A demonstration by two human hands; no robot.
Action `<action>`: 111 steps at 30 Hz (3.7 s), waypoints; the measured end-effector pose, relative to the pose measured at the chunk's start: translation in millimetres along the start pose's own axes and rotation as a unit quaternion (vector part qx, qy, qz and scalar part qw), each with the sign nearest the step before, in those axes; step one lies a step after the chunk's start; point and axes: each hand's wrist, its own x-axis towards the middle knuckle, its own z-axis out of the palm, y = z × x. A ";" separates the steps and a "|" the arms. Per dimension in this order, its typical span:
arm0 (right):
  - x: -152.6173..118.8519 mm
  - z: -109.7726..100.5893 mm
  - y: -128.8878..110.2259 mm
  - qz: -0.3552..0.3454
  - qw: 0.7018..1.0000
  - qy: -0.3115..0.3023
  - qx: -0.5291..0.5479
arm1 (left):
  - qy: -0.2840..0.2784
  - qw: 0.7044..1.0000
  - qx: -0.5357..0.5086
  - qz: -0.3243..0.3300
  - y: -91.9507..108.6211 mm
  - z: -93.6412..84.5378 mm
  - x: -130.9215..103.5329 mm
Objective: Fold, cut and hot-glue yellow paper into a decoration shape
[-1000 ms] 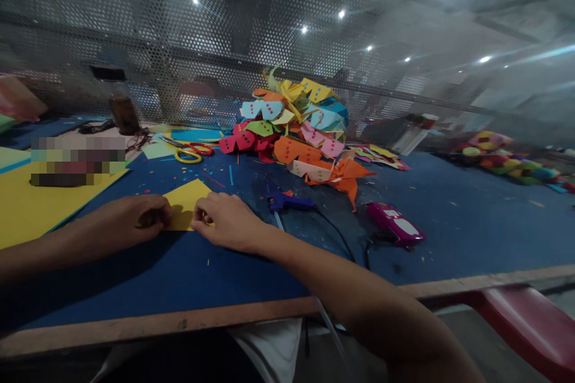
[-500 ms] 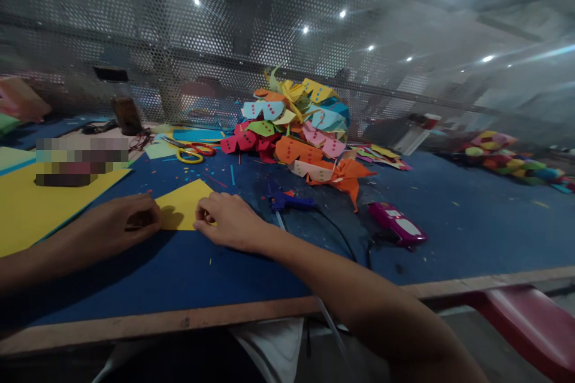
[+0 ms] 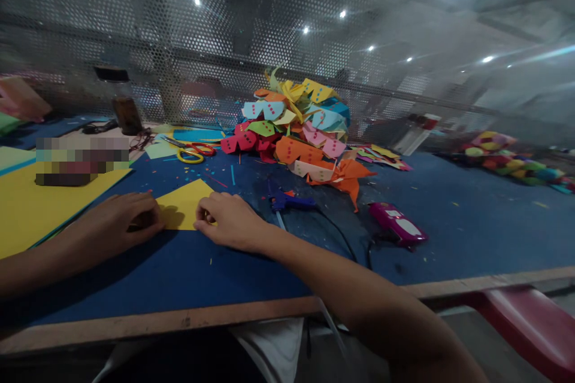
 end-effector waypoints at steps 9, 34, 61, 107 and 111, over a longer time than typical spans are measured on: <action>0.3 0.3 0.0 0.000 1.000 -0.001 0.003 | -0.006 1.000 0.020 0.010 -7.5 2.8 -1.6; 0.4 -1.5 -1.8 0.009 1.000 -0.005 0.001 | -0.043 0.999 -0.012 -0.006 -18.1 -3.4 -0.4; 0.5 -1.2 -1.5 0.008 1.000 -0.005 -0.001 | -0.064 0.997 -0.030 -0.045 -15.2 -11.7 1.5; 0.3 -1.3 -1.1 0.008 1.000 -0.008 0.000 | -0.077 0.993 -0.047 -0.074 -26.5 -12.6 4.6; -0.2 0.3 0.8 0.002 1.000 -0.002 0.003 | -0.086 0.992 -0.055 -0.073 -31.9 -7.8 4.5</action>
